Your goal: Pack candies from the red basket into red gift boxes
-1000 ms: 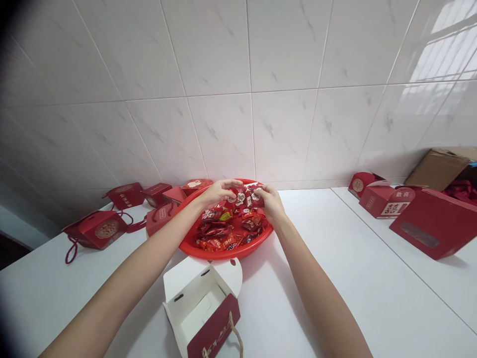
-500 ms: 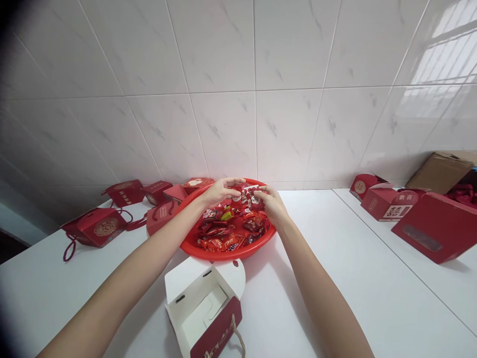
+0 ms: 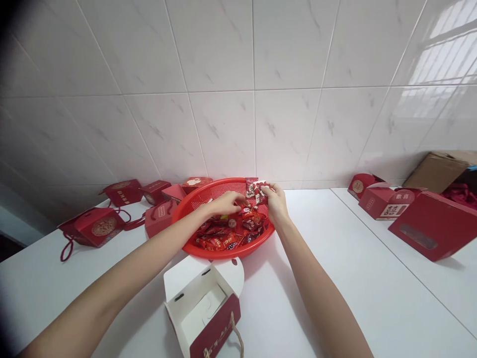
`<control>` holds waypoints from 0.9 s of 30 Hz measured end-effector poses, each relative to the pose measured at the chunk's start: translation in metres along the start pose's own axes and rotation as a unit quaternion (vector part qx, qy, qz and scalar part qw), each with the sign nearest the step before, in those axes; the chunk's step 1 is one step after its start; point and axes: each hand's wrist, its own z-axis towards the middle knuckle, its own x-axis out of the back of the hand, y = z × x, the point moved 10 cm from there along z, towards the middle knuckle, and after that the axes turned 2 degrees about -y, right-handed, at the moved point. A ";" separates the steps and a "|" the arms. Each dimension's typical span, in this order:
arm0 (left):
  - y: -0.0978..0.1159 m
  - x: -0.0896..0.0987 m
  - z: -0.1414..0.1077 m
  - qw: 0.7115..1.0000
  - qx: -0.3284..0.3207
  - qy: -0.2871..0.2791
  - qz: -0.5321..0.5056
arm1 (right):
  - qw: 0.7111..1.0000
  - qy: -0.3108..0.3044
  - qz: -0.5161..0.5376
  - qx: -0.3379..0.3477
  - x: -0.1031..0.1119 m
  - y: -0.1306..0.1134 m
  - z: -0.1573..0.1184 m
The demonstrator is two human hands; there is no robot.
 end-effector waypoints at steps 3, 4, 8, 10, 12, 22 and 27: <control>0.007 -0.029 0.003 0.996 -0.002 -0.059 0.064 | 1.000 0.002 0.002 0.000 0.000 0.000 0.000; 0.007 -0.037 0.004 0.994 0.000 -0.072 0.081 | 1.000 0.002 0.003 -0.001 0.000 0.000 0.000; 0.004 -0.050 0.005 0.988 0.019 -0.088 0.124 | 1.000 -0.002 0.006 -0.006 -0.002 0.001 0.000; 0.000 -0.047 0.005 0.988 0.029 -0.090 0.121 | 1.000 -0.005 0.008 -0.009 -0.002 0.001 0.000; 0.000 -0.036 0.005 0.991 0.031 -0.077 0.102 | 1.000 -0.007 0.010 -0.012 -0.003 0.002 -0.001; 0.044 0.054 -0.059 0.971 -0.055 0.024 -0.233 | 0.999 -0.039 0.030 -0.022 -0.021 -0.015 -0.014; 0.086 0.046 -0.134 0.977 -0.023 -0.089 -0.194 | 0.991 -0.134 0.007 -0.027 -0.058 -0.041 -0.046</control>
